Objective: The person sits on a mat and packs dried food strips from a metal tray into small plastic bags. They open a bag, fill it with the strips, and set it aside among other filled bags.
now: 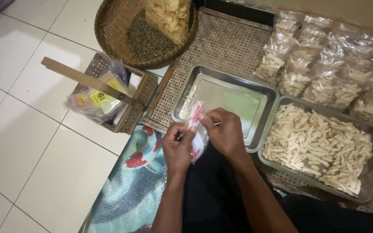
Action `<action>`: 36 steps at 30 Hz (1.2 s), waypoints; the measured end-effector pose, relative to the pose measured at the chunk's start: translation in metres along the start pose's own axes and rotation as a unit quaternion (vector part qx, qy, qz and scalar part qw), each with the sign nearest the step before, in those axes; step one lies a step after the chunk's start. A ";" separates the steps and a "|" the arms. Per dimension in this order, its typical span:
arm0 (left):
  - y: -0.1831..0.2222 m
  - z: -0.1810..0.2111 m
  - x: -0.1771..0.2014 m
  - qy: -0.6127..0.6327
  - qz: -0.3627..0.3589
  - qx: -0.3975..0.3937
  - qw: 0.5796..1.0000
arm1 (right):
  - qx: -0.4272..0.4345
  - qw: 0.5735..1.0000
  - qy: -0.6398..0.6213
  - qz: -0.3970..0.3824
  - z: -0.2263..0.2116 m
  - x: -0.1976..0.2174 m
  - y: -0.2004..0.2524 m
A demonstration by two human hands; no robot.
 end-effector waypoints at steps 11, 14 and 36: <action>0.001 0.008 -0.006 -0.008 0.000 -0.015 1.000 | 0.016 0.999 -0.031 0.008 0.004 0.004 -0.002; 0.002 0.006 -0.006 -0.014 0.002 -0.021 1.000 | 0.031 0.999 -0.028 0.011 0.001 0.003 -0.002; -0.105 0.033 0.015 -0.365 0.081 -0.333 0.866 | 0.003 0.898 -0.397 0.188 0.046 0.096 0.030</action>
Point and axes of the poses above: each hand's wrist, its own y-axis away from the middle knuckle, its own x-axis out of the back of the hand, z = x × y, the point moved 8 cm from there along -y, towards the middle knuckle, and after that the axes turned 2 degrees about x, right-handed, at the moved point
